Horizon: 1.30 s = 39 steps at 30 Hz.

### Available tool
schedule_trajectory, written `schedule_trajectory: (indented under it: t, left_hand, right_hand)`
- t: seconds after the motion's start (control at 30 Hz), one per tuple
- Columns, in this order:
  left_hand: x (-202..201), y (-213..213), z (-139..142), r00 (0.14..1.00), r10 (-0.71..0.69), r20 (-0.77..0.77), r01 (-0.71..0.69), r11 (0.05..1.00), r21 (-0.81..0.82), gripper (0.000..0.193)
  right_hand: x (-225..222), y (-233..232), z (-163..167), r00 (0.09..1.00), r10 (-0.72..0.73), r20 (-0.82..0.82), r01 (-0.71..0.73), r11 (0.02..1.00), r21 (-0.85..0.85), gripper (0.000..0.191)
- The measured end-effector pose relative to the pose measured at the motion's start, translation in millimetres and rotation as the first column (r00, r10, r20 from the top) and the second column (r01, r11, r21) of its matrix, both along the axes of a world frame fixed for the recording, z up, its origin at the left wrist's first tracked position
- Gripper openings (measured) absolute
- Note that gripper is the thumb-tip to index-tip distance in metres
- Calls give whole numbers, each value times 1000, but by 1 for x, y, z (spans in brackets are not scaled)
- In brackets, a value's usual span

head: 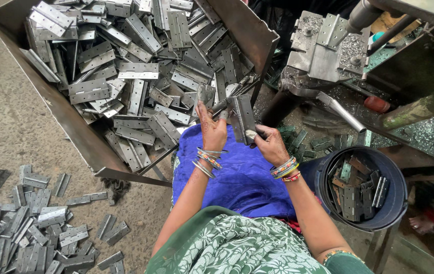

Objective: The person repeatedly picks metal hinge pieces from a bin, places them into a press machine, and operates the lever to process them. Processed pieces are dropped into a bucket below. The person occasionally inspects pieces and adjusts their position on the lap cloth.

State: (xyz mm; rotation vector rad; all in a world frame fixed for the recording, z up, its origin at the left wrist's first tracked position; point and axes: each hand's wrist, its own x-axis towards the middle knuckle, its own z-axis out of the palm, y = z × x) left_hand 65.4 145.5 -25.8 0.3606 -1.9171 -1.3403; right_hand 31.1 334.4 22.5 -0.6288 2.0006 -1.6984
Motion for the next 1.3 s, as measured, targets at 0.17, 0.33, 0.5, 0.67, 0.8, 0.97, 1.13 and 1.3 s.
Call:
schedule_trajectory:
  t: [0.17, 0.33, 0.5, 0.67, 0.8, 0.97, 1.13, 1.3]
  left_hand:
    - [5, -3, 30, 938, -183, -294, 337, 674, 657, 89]
    - [8, -1, 43, 929, -150, -338, 356, 611, 707, 92]
    - [2, -1, 24, 984, -86, -156, 163, 791, 589, 96]
    - [3, -1, 17, 971, -113, -210, 230, 685, 691, 100]
    - [3, -2, 24, 974, -127, -187, 218, 747, 628, 100]
    - [6, -2, 36, 966, -145, -213, 252, 702, 666, 99]
    - [10, -2, 47, 954, -175, -242, 297, 650, 700, 93]
    - [16, -18, 32, 974, -102, -204, 205, 782, 589, 86]
  right_hand:
    - [-7, 4, -1, 999, 21, 32, -20, 999, -27, 26]
    - [-7, 5, 5, 999, 17, 35, -18, 999, 32, 24]
    - [-3, 7, 13, 964, 37, -265, 15, 981, 192, 26]
    - [-5, 11, 14, 995, 62, -77, -46, 981, 189, 24]
    - [-9, 13, 8, 993, 94, -64, -85, 987, 137, 26]
    - [-14, 15, -6, 997, 75, 28, -78, 990, 118, 23]
    - [-15, 16, -22, 994, 48, 93, -52, 998, 37, 21]
    - [-24, 4, -19, 989, -113, 98, 106, 992, 71, 22]
